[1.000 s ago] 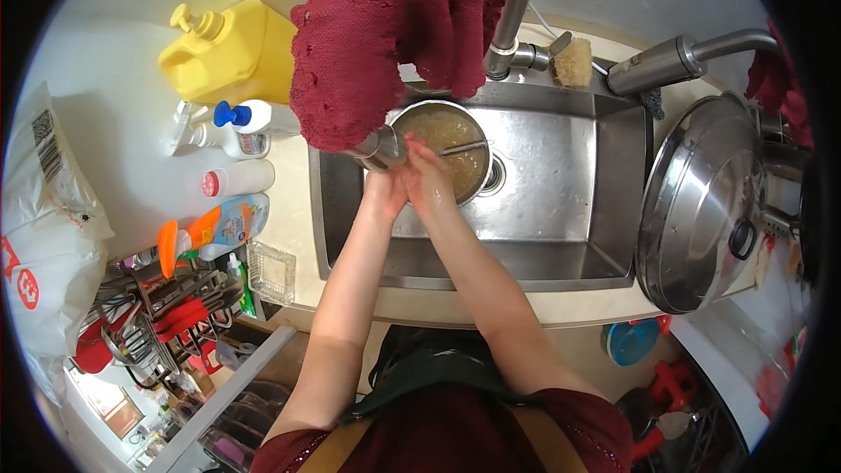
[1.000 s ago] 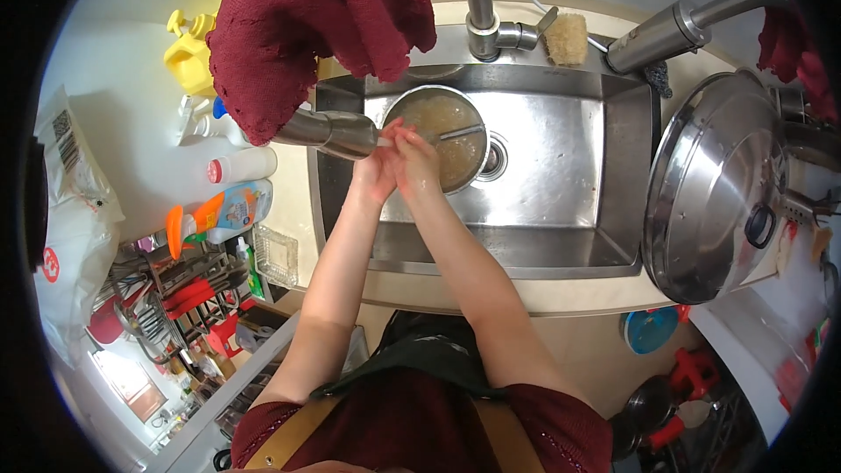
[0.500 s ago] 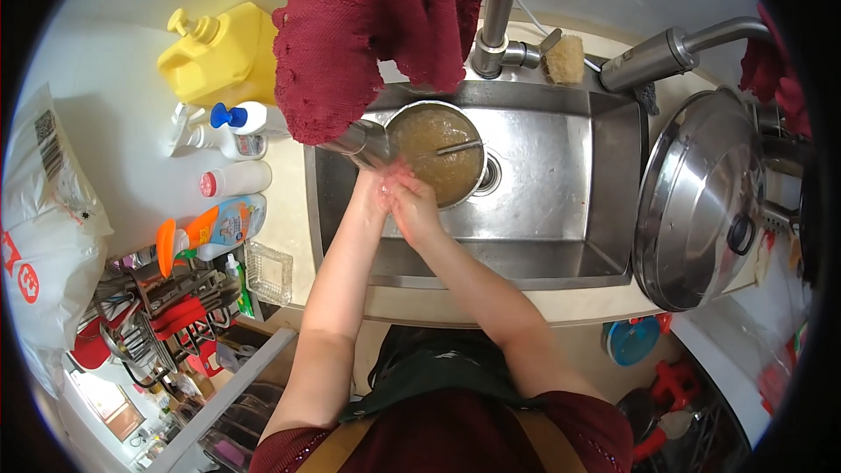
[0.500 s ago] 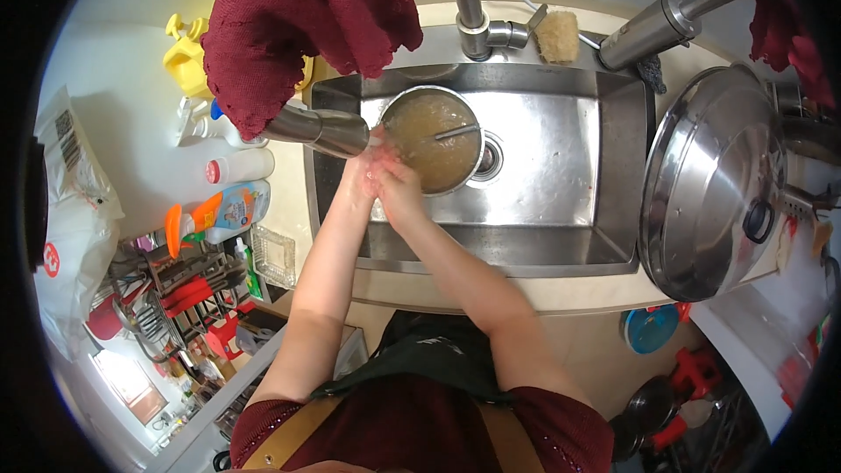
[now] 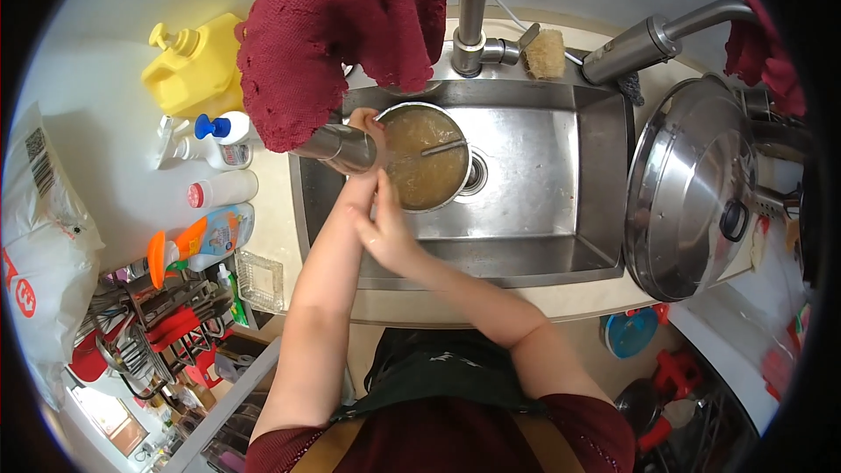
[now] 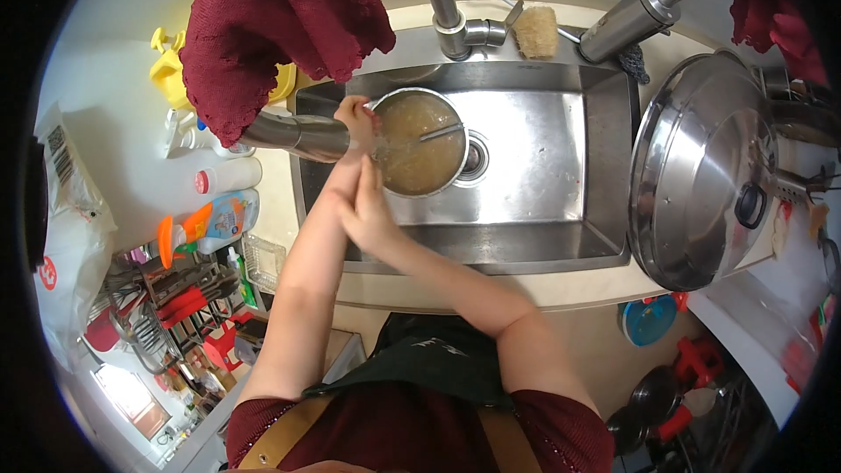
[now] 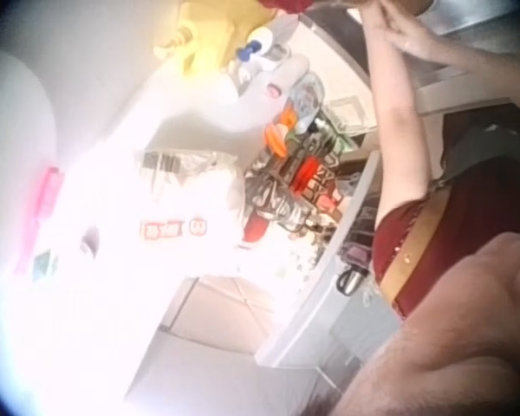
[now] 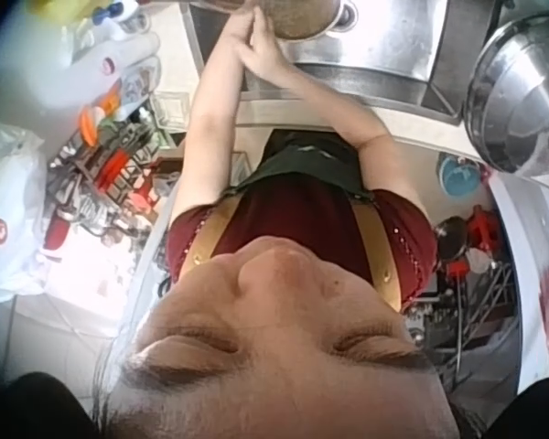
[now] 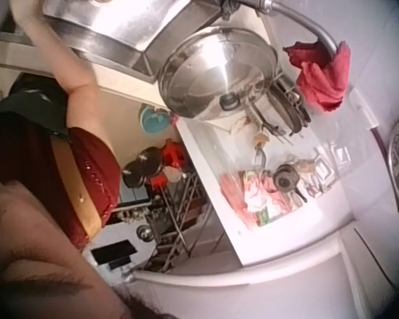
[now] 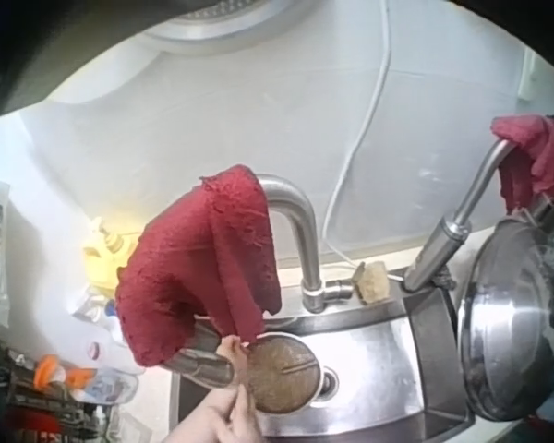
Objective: Whisking a liquid mixture in a bowl, pouring it into a commercial mixer containing flour, and then washing the bowl and whisk in a sink.
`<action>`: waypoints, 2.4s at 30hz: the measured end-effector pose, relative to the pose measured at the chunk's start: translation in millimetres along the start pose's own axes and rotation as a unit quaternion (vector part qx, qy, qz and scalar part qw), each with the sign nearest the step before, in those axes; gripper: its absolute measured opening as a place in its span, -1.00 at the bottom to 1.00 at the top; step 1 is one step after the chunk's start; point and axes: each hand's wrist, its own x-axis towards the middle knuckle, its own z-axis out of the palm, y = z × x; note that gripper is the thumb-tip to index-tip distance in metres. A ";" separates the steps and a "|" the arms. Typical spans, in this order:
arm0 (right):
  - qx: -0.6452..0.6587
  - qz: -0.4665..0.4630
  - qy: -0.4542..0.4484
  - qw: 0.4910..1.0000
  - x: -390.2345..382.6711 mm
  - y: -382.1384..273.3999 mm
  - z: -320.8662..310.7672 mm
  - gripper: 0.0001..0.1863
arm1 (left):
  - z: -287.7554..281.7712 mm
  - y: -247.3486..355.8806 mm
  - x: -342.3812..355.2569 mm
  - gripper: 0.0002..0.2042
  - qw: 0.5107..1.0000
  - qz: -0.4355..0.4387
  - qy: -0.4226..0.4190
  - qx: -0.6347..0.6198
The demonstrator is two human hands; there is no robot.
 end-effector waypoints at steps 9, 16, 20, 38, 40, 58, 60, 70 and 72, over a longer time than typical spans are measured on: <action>0.182 0.136 0.121 0.966 70.5 19.0 22.3 -0.40 | -19.0 34.8 -20.4 -0.86 0.996 -0.052 0.017 -0.066; 0.322 0.196 0.173 0.910 105.0 66.1 43.3 -0.64 | -34.9 39.9 -28.7 -0.80 0.951 -0.094 -0.106 -0.275; 0.319 0.200 0.160 0.913 102.7 65.3 43.6 -0.70 | -52.4 43.0 -31.2 -0.76 0.861 -0.159 -0.136 -0.463; 0.106 0.037 0.186 0.976 85.6 20.7 18.6 -0.80 | -63.4 62.2 -62.0 -0.75 0.959 -0.127 0.019 -0.254; -0.066 0.008 0.151 0.986 79.4 3.6 4.7 -0.78 | -68.6 53.4 -61.0 -0.76 0.970 -0.129 -0.014 -0.207; 0.061 0.177 -0.049 0.981 45.8 47.0 -149.1 -0.59 | -74.5 78.4 -70.7 -0.84 0.935 -0.253 -0.115 -0.221; 0.066 0.178 -0.050 0.981 44.7 42.7 -153.5 -0.59 | -74.9 82.0 -71.7 -0.85 0.936 -0.253 -0.112 -0.219; -0.034 -0.032 0.184 0.982 149.9 37.7 -220.8 -0.38 | -104.0 77.8 -89.0 -0.80 0.938 -0.235 -0.078 -0.241; -0.020 -0.033 0.159 0.986 169.6 8.2 -222.2 -0.36 | -112.3 51.4 -102.2 -0.79 0.952 -0.232 -0.072 -0.185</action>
